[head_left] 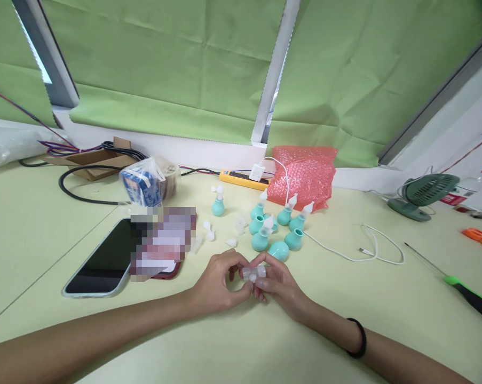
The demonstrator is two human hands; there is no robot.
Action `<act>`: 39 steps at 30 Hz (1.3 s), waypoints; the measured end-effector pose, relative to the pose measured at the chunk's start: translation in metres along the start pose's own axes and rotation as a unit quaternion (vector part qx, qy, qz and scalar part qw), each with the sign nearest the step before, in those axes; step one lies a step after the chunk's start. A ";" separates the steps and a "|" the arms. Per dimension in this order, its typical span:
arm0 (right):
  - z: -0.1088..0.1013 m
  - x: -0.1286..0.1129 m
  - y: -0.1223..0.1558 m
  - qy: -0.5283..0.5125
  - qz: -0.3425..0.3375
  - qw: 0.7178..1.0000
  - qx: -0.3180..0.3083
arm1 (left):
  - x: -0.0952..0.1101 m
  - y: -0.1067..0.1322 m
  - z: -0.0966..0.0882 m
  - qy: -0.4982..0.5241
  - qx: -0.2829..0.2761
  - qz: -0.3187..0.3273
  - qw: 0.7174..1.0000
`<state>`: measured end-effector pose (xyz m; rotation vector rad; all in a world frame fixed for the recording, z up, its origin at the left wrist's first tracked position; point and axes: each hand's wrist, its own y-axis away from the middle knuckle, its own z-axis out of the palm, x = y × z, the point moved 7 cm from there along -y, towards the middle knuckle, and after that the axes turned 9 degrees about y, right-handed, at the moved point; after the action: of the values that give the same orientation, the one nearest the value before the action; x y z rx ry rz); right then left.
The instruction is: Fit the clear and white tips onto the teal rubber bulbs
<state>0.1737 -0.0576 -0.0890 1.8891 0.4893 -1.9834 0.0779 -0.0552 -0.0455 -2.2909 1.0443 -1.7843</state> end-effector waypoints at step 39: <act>-0.009 -0.007 0.003 0.076 -0.011 0.994 0.079 | -0.032 0.001 0.016 0.203 -0.125 -0.160 0.958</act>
<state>0.1831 -0.0557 -0.0819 2.1512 0.4052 -1.9517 0.0878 -0.0444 -0.0777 -2.4063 1.0480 -2.4635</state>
